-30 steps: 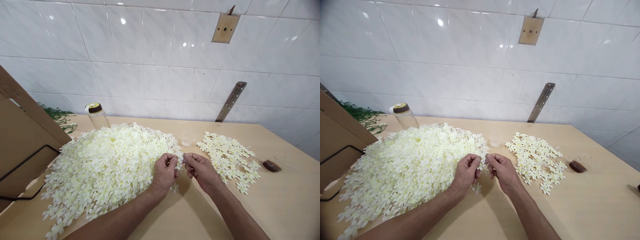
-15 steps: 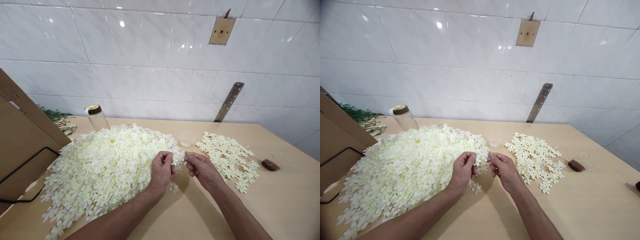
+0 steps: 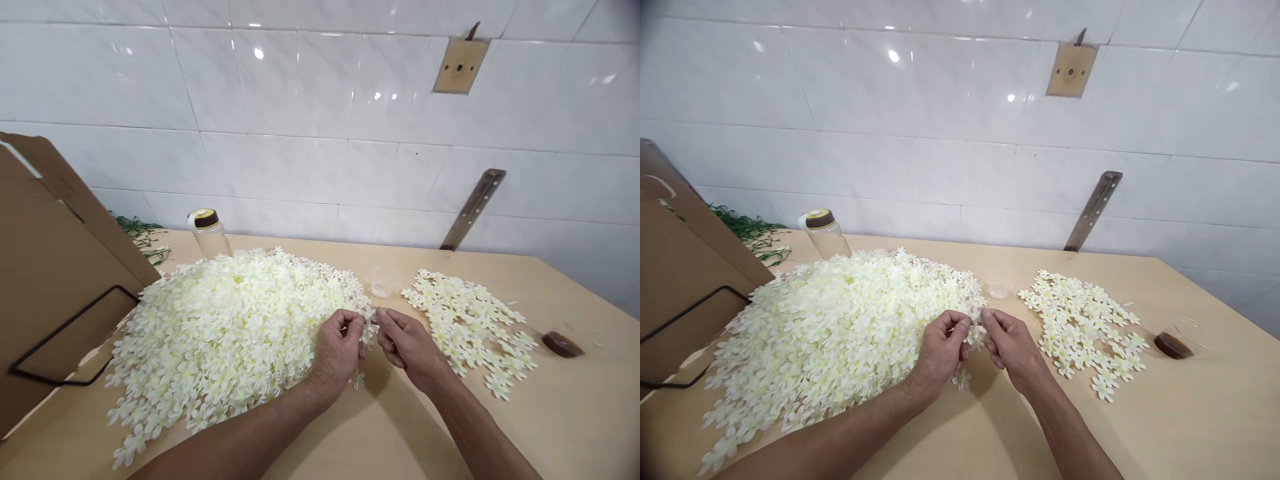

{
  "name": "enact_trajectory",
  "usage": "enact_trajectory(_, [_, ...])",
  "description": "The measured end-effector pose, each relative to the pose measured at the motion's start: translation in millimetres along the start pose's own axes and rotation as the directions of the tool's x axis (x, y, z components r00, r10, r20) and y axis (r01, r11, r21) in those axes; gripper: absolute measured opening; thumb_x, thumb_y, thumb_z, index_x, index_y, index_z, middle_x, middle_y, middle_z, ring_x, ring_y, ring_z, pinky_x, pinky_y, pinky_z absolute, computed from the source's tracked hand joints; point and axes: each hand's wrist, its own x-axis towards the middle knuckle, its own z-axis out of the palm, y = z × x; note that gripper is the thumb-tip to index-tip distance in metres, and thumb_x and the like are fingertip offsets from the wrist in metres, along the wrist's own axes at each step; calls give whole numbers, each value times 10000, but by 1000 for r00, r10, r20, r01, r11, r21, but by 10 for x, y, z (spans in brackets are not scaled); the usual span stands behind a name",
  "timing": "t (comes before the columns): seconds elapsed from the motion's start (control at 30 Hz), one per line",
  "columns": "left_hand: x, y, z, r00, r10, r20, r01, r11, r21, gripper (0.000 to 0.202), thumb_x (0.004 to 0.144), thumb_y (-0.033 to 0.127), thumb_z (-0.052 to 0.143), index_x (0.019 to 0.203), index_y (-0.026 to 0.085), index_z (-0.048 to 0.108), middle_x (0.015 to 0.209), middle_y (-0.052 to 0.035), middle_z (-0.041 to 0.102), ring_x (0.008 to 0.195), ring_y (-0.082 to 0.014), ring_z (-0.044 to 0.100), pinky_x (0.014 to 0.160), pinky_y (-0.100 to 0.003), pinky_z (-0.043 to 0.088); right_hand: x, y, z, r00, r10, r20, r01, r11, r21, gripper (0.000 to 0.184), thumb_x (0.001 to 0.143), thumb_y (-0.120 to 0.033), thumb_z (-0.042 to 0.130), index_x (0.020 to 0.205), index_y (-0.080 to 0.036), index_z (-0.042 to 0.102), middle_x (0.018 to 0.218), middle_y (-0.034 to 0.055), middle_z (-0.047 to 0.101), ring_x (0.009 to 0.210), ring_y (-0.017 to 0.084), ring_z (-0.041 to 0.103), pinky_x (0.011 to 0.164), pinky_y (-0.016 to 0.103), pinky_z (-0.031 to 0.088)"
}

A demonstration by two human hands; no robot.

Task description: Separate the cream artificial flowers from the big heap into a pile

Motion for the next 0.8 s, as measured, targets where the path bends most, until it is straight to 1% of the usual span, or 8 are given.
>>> enact_trajectory(0.13, [-13,-18,9,1000,10,18,-10,1000,23,232,866,410,606,822,183,604,546,57,526,402,-72,472,440,-184,398,22,10,0,998,-5,-57,6,1000,27,439,716,-574,793,782,-167,639,482,-81,383,418,54,256,371,195,199])
enact_trajectory(0.27, [-2,-7,9,1000,4,2,-4,1000,11,235,868,417,602,833,184,598,564,61,523,407,-69,485,440,-180,395,32,-9,-7,995,1,-103,10,994,105,451,664,-568,830,712,-168,630,477,-71,397,427,60,277,377,200,218])
enact_trajectory(0.37, [11,1,6,1000,-2,-7,2,1000,-2,247,864,426,603,827,182,592,550,65,512,402,-67,480,440,-177,395,29,-35,-4,994,3,-110,12,991,135,471,663,-596,816,672,-164,629,493,-54,421,435,66,291,377,207,221])
enact_trajectory(0.47, [21,5,-1,1000,-14,-9,13,1000,-12,251,850,429,616,821,181,593,540,66,513,385,-64,465,432,-177,395,29,-43,0,995,-7,-103,22,990,140,489,662,-618,803,687,-152,655,525,-36,453,444,71,309,376,213,239])
enact_trajectory(0.6, [27,21,-8,999,-34,-15,33,999,-19,262,833,437,629,821,177,595,535,63,523,363,-60,449,411,-177,384,32,-29,-5,997,-24,-68,32,992,123,476,668,-601,809,716,-149,667,507,-51,423,444,72,319,380,207,260])
enact_trajectory(0.7, [24,45,-2,998,-50,-28,49,998,-39,277,818,451,641,811,179,593,537,62,525,362,-64,454,391,-177,368,31,-13,-8,997,-28,-77,34,996,83,483,691,-616,784,660,-159,632,502,-50,422,436,71,320,378,208,272])
enact_trajectory(0.8, [21,63,1,997,-62,-40,60,997,-57,285,807,459,654,804,184,580,530,67,518,351,-63,441,371,-174,349,37,8,-5,993,-37,-109,43,998,54,497,701,-627,770,622,-172,586,542,-30,473,446,77,351,373,207,290])
